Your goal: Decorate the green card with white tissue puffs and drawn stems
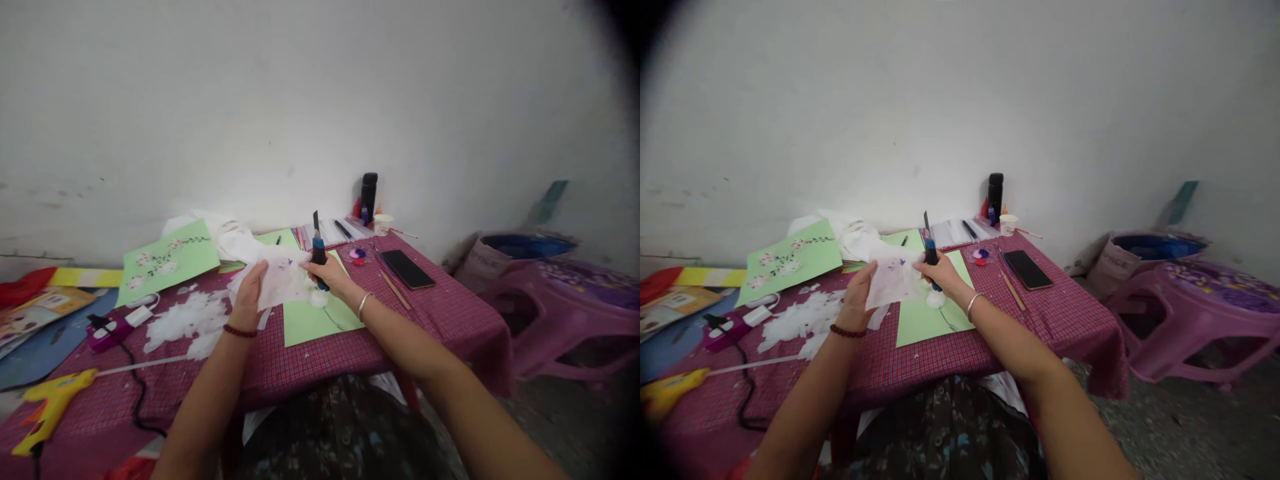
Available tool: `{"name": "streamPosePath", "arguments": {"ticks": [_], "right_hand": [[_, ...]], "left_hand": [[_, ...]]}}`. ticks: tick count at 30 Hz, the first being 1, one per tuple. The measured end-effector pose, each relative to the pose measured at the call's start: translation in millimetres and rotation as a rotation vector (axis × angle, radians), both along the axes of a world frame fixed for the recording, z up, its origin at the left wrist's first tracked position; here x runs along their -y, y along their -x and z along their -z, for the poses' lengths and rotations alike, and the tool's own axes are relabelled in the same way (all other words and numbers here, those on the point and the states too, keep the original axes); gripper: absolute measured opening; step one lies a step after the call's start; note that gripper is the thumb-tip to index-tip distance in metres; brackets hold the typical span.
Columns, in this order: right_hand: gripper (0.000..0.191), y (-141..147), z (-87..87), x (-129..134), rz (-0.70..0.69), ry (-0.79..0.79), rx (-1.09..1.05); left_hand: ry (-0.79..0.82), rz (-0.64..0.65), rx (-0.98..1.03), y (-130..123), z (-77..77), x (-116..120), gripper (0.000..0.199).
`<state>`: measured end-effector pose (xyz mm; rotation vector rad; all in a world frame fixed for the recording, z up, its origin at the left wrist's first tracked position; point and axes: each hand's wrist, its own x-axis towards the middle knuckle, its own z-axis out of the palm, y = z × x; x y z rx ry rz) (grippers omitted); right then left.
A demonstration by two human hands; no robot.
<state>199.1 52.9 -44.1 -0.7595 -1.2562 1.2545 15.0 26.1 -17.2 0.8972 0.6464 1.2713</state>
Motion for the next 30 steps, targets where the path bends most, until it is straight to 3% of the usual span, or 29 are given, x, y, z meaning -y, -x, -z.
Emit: {"name": "streamPosePath", "arguments": {"ticks": [19,26,30], "right_hand": [[0.036,-1,-5.4,7,-0.092,0.075,0.006],[0.024,-6,-12.3,9,0.041,0.014,0.137],[0.023,-20,-17.7,3,0.160,-0.039,0.199]], "left_hand": [[0.025,0.003,0.032,2,10.6,-6,0.027],[-0.097,-0.105,-0.012,4,11.0,-7,0.030],[-0.243,-0.223,-0.181,9,9.8,-7,0.032]]}}
